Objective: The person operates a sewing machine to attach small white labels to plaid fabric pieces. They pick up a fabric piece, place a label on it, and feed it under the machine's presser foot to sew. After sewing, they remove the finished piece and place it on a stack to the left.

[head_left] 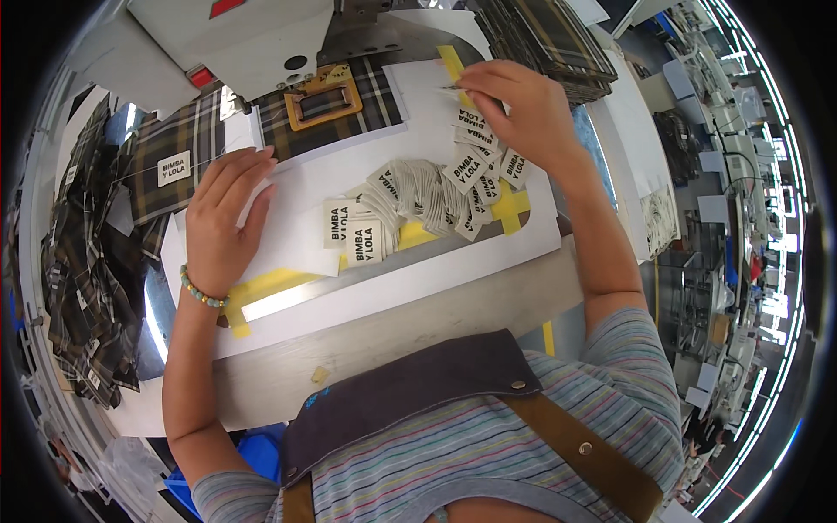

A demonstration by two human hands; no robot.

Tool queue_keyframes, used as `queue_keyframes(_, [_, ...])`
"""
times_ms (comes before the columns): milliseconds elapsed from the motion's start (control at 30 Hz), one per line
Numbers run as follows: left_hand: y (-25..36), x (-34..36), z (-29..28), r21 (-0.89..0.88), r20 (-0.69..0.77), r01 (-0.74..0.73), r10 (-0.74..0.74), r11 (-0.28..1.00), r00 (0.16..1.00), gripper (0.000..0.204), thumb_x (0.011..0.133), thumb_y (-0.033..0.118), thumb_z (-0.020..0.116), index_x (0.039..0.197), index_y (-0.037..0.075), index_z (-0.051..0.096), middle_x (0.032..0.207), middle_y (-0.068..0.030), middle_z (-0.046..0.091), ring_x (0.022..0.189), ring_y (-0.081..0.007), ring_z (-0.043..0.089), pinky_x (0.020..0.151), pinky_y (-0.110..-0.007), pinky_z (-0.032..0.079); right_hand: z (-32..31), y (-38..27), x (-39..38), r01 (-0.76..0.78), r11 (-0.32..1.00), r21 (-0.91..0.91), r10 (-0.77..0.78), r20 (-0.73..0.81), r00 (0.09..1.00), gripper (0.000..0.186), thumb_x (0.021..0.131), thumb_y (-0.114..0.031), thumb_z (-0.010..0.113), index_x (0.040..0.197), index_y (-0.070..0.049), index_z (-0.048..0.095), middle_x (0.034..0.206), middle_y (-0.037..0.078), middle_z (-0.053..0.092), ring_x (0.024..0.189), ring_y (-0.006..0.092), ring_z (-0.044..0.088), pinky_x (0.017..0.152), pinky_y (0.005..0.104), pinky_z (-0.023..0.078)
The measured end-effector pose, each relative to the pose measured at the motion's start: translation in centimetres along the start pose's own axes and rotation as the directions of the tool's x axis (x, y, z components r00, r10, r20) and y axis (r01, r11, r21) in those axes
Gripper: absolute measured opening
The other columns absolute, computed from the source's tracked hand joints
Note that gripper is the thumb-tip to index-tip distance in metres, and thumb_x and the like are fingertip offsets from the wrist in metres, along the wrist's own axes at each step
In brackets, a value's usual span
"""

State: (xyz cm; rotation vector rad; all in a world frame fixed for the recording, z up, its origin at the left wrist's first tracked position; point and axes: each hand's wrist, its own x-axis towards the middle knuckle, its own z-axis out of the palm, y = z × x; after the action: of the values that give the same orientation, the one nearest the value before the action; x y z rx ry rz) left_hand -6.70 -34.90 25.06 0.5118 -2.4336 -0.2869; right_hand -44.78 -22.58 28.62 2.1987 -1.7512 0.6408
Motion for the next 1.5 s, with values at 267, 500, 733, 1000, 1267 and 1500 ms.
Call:
queue_keyframes(267, [4.3, 3.7, 1.5, -0.836, 0.472, 0.534, -0.332, 0.123, 0.816, 0.038, 0.107, 0.012, 0.069, 0.143, 0.000, 0.065, 0.117, -0.0055, 0.077, 0.102, -0.0121, 0.069, 0.090, -0.026, 0.054, -0.1, -5.6, 3.9, 0.296, 0.843, 0.449, -0.311, -0.043, 0.950, 0.027, 0.089, -0.005, 0.081, 0.113, -0.019, 0.085, 0.107, 0.002, 0.070, 0.092, 0.0189, 0.072, 0.077, 0.0335, 0.061])
queue_keyframes(500, [4.0, 4.0, 2.9, -0.847, 0.444, 0.532, -0.558, -0.004, 0.701, 0.026, 0.105, 0.010, 0.073, 0.129, 0.003, 0.069, 0.099, 0.0008, 0.074, 0.086, -0.0053, 0.064, 0.082, -0.022, 0.053, 1.8, -7.5, 3.6, -0.097, 0.691, 0.716, 0.093, 0.045, 0.995, 0.027, 0.101, -0.010, 0.073, 0.127, -0.009, 0.079, 0.115, 0.006, 0.075, 0.098, 0.0180, 0.071, 0.082, 0.0305, 0.057])
queue_keyframes(733, [3.4, 3.2, 4.3, -0.878, 0.419, 0.471, -0.620, -0.089, 0.663, 0.018, 0.101, 0.009, 0.077, 0.116, 0.002, 0.070, 0.099, -0.0023, 0.077, 0.089, -0.0073, 0.070, 0.083, -0.024, 0.057, 3.1, -9.0, 3.6, -0.562, 0.355, 0.747, 0.293, 0.482, 0.826, 0.029, 0.099, -0.024, 0.081, 0.116, 0.000, 0.080, 0.093, 0.007, 0.079, 0.081, 0.0096, 0.068, 0.072, 0.0269, 0.054])
queue_keyframes(1000, [1.3, 3.4, 3.2, -0.521, 0.209, 0.538, -0.512, 0.663, 0.833, 0.015, 0.100, 0.005, 0.076, 0.113, 0.001, 0.070, 0.107, -0.0046, 0.079, 0.095, -0.0111, 0.073, 0.081, -0.028, 0.059, 3.8, -5.6, 5.7, -0.536, 0.619, 0.574, 0.240, 0.511, 0.825, 0.024, 0.099, -0.018, 0.078, 0.115, -0.001, 0.081, 0.096, 0.006, 0.080, 0.084, 0.0098, 0.071, 0.079, 0.0273, 0.056])
queue_keyframes(1267, [-1.8, 3.4, 3.0, 0.061, -0.080, -0.116, 0.121, 0.991, 0.989, 0.025, 0.086, 0.006, 0.081, 0.110, 0.004, 0.073, 0.105, -0.0078, 0.074, 0.091, -0.0276, 0.069, 0.079, -0.039, 0.059, 8.5, -1.6, 12.0, -0.363, 0.794, 0.488, 0.114, 0.466, 0.877, 0.025, 0.096, -0.020, 0.078, 0.111, 0.000, 0.081, 0.092, 0.008, 0.080, 0.083, 0.0142, 0.072, 0.080, 0.0312, 0.057])
queue_keyframes(1500, [-1.7, 3.1, 3.4, 0.055, 0.019, -0.153, 0.152, 0.987, 0.988, 0.040, 0.087, 0.010, 0.081, 0.125, 0.001, 0.071, 0.127, -0.0099, 0.074, 0.117, -0.0307, 0.067, 0.101, -0.041, 0.057, 9.6, -3.1, 12.6, -0.330, 0.808, 0.488, 0.127, 0.402, 0.907, 0.019, 0.088, -0.025, 0.081, 0.098, -0.009, 0.084, 0.088, 0.006, 0.080, 0.080, 0.0185, 0.073, 0.075, 0.0343, 0.057])
